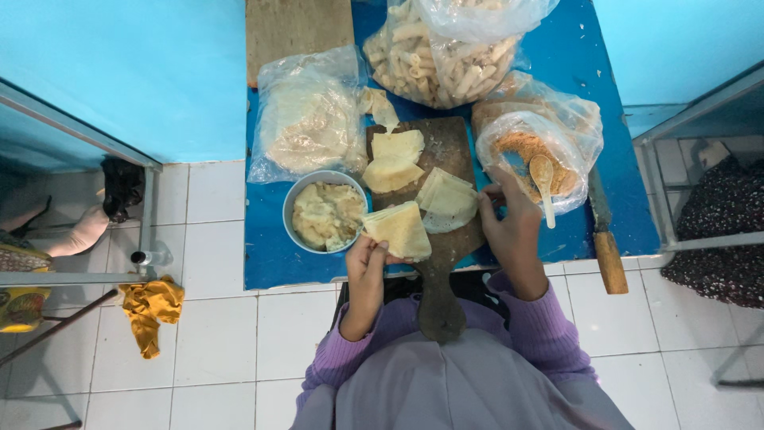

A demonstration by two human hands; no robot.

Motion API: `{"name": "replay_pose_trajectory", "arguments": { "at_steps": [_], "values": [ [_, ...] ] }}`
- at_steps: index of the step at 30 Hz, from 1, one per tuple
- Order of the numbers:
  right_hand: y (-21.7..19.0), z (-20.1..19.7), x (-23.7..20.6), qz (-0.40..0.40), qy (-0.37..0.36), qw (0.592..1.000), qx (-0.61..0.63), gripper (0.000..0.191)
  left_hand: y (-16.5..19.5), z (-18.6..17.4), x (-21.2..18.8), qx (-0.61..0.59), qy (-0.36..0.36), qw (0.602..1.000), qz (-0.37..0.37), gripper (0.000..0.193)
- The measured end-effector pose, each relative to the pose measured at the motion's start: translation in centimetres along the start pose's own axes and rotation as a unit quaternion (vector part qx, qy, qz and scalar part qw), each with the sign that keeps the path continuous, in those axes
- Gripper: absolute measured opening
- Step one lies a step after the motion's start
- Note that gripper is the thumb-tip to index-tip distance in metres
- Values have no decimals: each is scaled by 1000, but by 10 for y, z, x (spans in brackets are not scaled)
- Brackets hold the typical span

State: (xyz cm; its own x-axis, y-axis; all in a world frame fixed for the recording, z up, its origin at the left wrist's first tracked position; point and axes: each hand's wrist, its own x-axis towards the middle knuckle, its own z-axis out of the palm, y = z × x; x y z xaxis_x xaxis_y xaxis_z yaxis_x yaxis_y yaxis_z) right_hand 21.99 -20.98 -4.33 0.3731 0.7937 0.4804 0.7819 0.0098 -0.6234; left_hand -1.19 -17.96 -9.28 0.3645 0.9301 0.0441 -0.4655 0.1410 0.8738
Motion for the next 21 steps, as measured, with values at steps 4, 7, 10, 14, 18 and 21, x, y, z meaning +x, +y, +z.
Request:
{"name": "replay_pose_trajectory", "arguments": {
  "at_steps": [4,7,10,14,18,21],
  "values": [
    [1,0,5,-8,-11,1000,11,41,4,4,1,0,-4,1000,-1,44],
    [-4,-1,8,22,-26,999,4,42,6,5,1,3,-6,1000,-4,44],
    [-18,-5,4,-54,18,998,-31,44,6,5,0,-26,-13,999,-21,48],
    [-45,-8,-18,-169,-55,980,92,50,-1,5,-4,-97,-67,992,-35,58],
    [-59,0,-30,-204,-95,966,128,48,-5,6,-11,24,-80,996,-22,48],
    [-56,7,-31,-149,-99,975,134,39,-5,11,-11,24,-83,996,-31,53]
  ]
}}
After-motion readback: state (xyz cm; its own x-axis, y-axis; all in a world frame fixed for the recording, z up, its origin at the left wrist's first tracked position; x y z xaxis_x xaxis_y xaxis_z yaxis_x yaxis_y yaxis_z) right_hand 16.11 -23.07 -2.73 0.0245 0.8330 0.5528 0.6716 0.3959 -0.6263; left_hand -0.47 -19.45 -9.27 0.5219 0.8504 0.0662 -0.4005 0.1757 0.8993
